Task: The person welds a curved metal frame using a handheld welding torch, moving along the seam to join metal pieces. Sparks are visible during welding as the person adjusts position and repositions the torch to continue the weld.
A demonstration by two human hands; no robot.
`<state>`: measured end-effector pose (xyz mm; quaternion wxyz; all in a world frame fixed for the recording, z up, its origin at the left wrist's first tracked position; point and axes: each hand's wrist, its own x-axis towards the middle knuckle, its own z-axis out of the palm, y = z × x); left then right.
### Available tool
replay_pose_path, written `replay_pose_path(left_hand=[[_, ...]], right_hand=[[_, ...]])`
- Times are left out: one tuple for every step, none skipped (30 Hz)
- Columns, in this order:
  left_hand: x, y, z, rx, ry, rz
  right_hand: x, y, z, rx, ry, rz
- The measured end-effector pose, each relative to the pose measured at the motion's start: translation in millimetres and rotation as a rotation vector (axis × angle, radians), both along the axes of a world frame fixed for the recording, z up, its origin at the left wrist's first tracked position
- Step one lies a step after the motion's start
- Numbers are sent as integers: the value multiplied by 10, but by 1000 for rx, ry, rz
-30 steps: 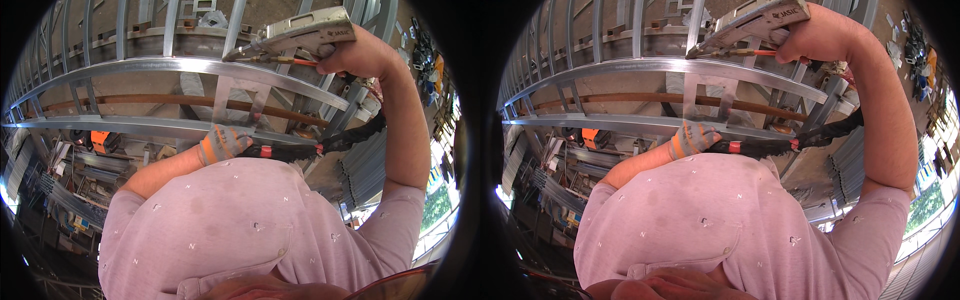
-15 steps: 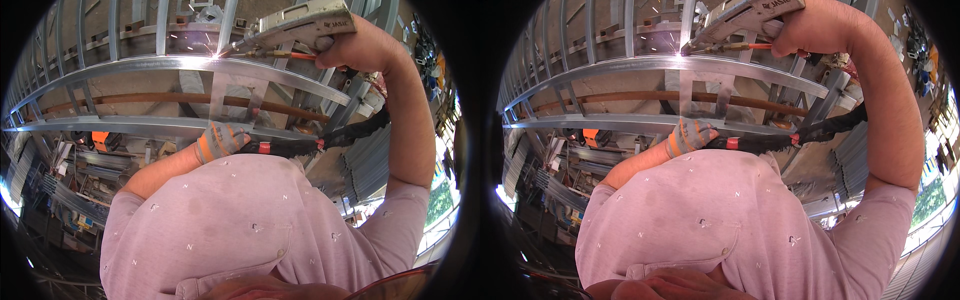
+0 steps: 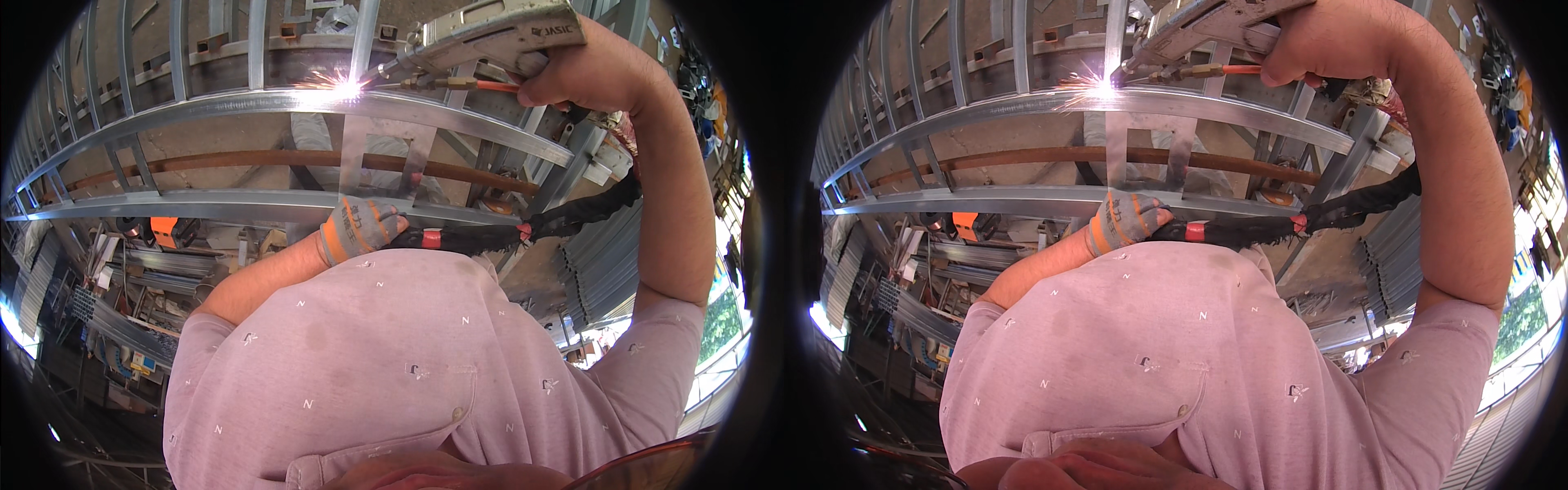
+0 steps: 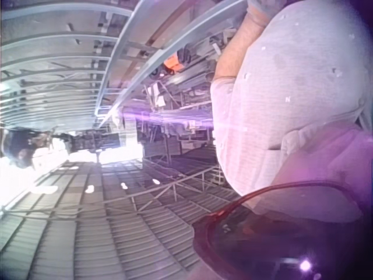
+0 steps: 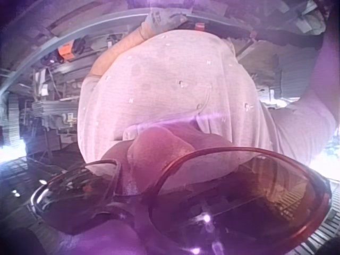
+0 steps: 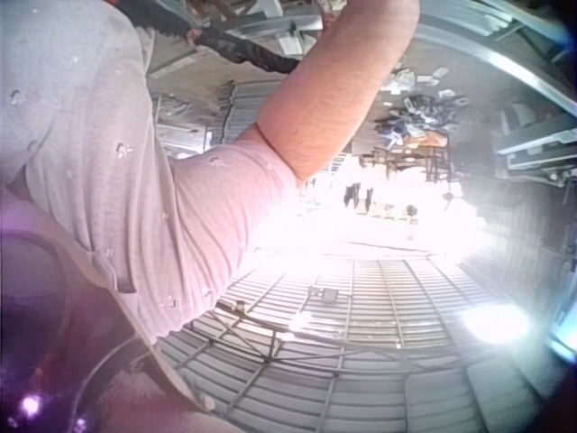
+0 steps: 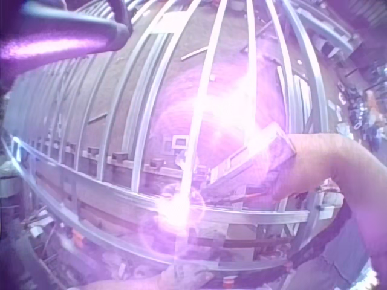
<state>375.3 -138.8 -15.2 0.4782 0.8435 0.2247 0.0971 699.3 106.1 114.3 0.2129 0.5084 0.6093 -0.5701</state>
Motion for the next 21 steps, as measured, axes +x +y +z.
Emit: replay_pose_path(left_hand=[[-62,-7,-82,3,-31,-22],[-77,-32,-113,5,-33,-20],[-74,-30,-111,7,-22,-26],[-72,-24,-107,9,-13,-33],[-70,-11,-104,11,-5,-41],[-28,-20,-46,8,48,-39],[-9,33,-7,6,75,-64],[0,60,11,5,102,-89],[-11,29,-18,18,87,-67],[-25,-26,-65,31,73,-45],[-38,-64,-97,44,60,-21],[-47,-46,-100,19,31,-21],[-53,-38,-97,-9,9,-13],[-55,-29,-92,-37,-12,-5],[-38,6,-59,-52,-8,-9],[-15,58,-6,-66,-5,-14],[0,89,23,-81,-1,-20],[1,90,23,-85,-6,-17],[2,92,20,-89,-10,-14],[2,94,20,-94,-15,-12],[7,100,28,-99,-21,-9]], right_hand=[[44,41,73,-135,-72,-4],[100,119,77,-267,-120,25],[66,122,108,-274,-132,6],[94,84,74,-227,-80,-22],[125,40,44,-179,-28,-49],[258,-54,-165,-80,113,-53],[285,-126,-221,20,230,-86],[253,-175,-170,95,169,-81],[110,-239,-22,170,107,-75],[104,-256,-24,182,59,-99],[100,-273,-33,192,12,-123],[241,-307,-161,143,-32,-189],[310,-314,-238,91,-68,-248],[310,-308,-227,73,-90,-242],[292,-281,-211,54,-109,-234],[284,-265,-204,36,-129,-225],[304,-275,-218,51,-100,-232],[331,-298,-239,67,-72,-240],[346,-310,-250,82,-45,-247],[337,-295,-238,52,-60,-242],[325,-268,-223,22,-74,-237]])
